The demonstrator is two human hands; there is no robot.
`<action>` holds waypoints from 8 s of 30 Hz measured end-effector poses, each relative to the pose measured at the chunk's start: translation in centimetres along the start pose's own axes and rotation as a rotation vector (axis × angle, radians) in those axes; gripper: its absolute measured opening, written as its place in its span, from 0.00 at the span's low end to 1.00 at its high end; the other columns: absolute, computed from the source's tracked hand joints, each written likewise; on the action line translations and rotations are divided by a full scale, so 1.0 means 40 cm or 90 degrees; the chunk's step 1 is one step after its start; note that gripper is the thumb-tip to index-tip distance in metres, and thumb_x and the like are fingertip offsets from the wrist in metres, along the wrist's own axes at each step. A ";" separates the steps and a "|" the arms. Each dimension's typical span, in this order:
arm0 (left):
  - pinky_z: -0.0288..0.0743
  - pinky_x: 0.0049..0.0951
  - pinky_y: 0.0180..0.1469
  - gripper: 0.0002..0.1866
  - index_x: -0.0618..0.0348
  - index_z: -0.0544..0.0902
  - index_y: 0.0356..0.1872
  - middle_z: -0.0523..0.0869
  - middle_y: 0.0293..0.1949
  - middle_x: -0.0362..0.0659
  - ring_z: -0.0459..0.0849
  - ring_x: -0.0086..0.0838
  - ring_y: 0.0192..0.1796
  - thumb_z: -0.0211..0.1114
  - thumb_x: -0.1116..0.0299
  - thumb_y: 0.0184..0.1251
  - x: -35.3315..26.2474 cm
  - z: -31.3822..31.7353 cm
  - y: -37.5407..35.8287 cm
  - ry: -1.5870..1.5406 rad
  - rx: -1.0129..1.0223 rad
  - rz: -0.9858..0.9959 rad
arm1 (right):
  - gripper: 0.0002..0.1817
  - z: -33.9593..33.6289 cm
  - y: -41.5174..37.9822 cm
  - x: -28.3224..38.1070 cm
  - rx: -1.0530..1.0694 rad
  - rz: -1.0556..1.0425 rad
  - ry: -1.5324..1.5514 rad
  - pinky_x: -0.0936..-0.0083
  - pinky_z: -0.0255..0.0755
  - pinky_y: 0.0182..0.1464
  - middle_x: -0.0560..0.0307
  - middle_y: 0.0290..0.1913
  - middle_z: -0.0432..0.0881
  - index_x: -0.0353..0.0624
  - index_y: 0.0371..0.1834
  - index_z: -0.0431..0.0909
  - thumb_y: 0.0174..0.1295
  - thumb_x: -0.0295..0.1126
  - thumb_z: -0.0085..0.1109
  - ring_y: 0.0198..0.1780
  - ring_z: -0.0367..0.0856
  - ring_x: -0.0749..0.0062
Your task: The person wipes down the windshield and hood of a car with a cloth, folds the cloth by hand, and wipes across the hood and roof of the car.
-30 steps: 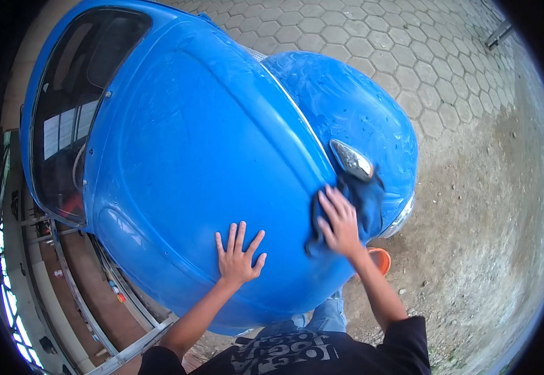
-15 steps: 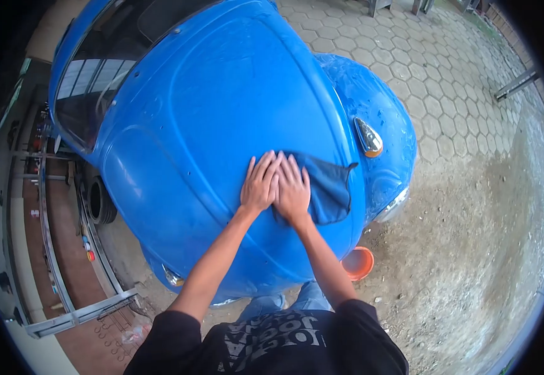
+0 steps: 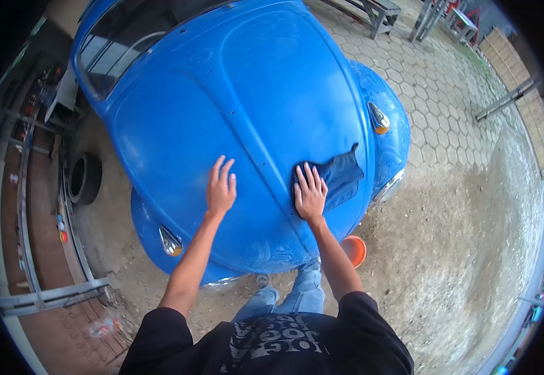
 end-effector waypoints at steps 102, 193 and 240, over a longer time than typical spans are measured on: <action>0.82 0.47 0.50 0.08 0.52 0.87 0.46 0.92 0.43 0.46 0.90 0.44 0.47 0.63 0.66 0.73 -0.084 0.292 -1.189 0.009 0.574 -0.206 | 0.15 0.160 -1.594 -0.249 0.123 1.102 0.655 0.69 0.77 0.49 0.63 0.53 0.87 0.52 0.62 0.82 0.77 0.37 0.56 0.51 0.85 0.74; 0.80 0.31 0.54 0.19 0.59 0.81 0.52 0.85 0.44 0.43 0.86 0.29 0.46 0.66 0.52 0.78 -1.297 0.282 -1.427 -0.914 1.389 -0.832 | 0.27 -1.078 -1.470 -0.141 -0.882 0.627 1.086 0.60 0.83 0.57 0.51 0.54 0.86 0.42 0.62 0.77 0.82 0.55 0.45 0.53 0.87 0.60; 0.83 0.34 0.56 0.11 0.62 0.85 0.49 0.93 0.44 0.49 0.93 0.34 0.52 0.71 0.66 0.73 -2.513 1.069 -0.386 -0.556 0.670 0.065 | 0.14 -1.599 -0.831 -1.682 0.068 0.408 0.329 0.64 0.77 0.40 0.45 0.32 0.88 0.37 0.46 0.88 0.65 0.36 0.73 0.34 0.87 0.67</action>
Point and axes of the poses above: each hand's wrist, its own y-axis towards the middle knuckle, its own z-axis out of the palm, x = y × z, the point moved 8 cm from there along y, towards the middle knuckle
